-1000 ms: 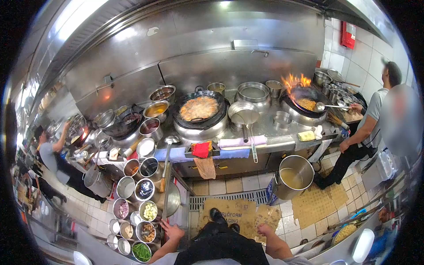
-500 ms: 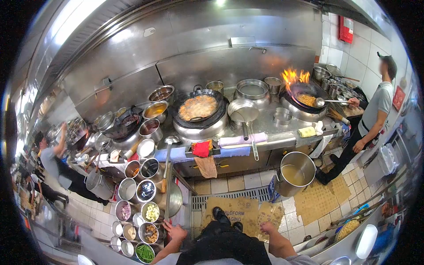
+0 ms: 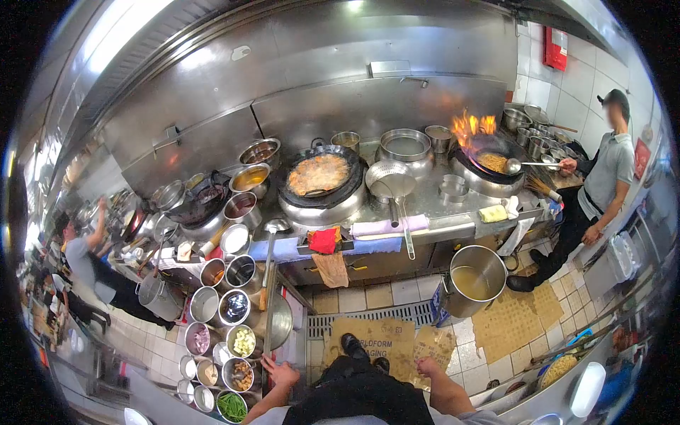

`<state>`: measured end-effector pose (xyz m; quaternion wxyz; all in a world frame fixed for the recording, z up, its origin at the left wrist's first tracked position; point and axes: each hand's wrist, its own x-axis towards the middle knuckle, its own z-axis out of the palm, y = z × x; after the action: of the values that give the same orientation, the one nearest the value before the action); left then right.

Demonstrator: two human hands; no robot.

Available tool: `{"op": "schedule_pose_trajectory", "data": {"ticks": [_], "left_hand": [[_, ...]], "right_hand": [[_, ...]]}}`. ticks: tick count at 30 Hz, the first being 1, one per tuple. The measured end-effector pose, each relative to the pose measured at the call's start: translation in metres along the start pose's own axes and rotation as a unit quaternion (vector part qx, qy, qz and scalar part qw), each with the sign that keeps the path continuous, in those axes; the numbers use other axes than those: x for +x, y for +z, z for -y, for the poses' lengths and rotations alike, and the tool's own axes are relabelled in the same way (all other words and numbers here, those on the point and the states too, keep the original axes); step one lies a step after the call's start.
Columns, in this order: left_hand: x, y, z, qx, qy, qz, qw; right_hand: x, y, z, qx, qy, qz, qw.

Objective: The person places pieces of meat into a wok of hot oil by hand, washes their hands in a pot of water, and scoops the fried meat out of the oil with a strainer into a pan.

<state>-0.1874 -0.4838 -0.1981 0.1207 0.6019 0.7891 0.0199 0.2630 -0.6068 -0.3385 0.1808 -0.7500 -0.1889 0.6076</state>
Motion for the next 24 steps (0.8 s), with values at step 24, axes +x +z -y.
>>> {"op": "schedule_pose_trajectory", "data": {"ticks": [24], "left_hand": [[0.0,-0.018,0.003,0.019,0.004,0.04,0.999]], "right_hand": [[0.007,-0.017,0.007,0.062,-0.092,0.133,0.985]]}}
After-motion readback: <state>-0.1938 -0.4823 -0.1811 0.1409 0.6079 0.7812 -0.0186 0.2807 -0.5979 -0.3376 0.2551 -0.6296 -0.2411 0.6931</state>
